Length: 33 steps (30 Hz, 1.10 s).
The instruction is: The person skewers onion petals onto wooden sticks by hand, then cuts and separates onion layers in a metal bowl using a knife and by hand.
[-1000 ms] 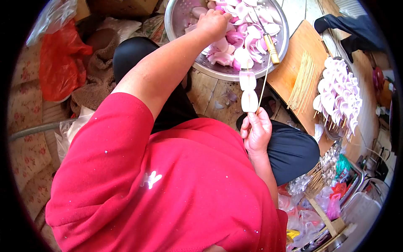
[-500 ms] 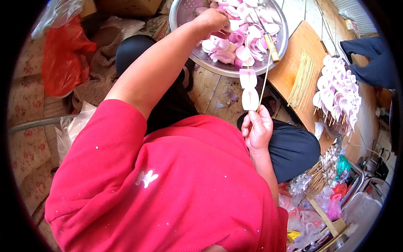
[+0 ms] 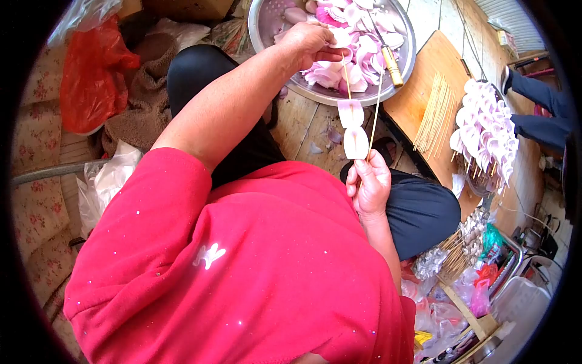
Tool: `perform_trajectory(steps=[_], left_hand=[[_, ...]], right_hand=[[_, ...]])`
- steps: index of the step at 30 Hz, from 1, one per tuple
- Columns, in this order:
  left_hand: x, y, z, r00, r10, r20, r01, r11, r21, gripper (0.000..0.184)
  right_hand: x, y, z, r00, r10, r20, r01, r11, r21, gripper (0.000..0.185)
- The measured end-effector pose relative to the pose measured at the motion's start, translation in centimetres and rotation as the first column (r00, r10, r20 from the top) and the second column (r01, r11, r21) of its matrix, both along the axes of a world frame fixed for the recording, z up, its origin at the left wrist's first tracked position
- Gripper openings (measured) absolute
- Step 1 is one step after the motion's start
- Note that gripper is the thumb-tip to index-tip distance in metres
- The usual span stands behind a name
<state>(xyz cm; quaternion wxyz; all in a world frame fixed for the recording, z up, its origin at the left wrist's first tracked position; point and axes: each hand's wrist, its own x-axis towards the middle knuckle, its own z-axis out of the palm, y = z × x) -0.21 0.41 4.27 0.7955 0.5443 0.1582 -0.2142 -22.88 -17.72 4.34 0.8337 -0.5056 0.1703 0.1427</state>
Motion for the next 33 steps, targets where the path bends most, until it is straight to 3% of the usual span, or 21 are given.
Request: perform_trajectory(steps=[21, 33], left_hand=[[-2.1, -1.5, 0.1, 0.993, -0.114, 0.006, 0.111, 0.980, 0.163, 0.026], [-3.7, -2.3, -0.2, 0.992, -0.120, 0.043, 0.110, 0.976, 0.186, 0.018]], right_hand=[[-0.1, 0.5, -0.5, 0.999, -0.002, -0.040, 0.005, 0.997, 0.072, 0.006], [-0.2, 0.6, -0.2, 0.997, -0.018, -0.079, 0.029, 0.990, 0.138, 0.006]])
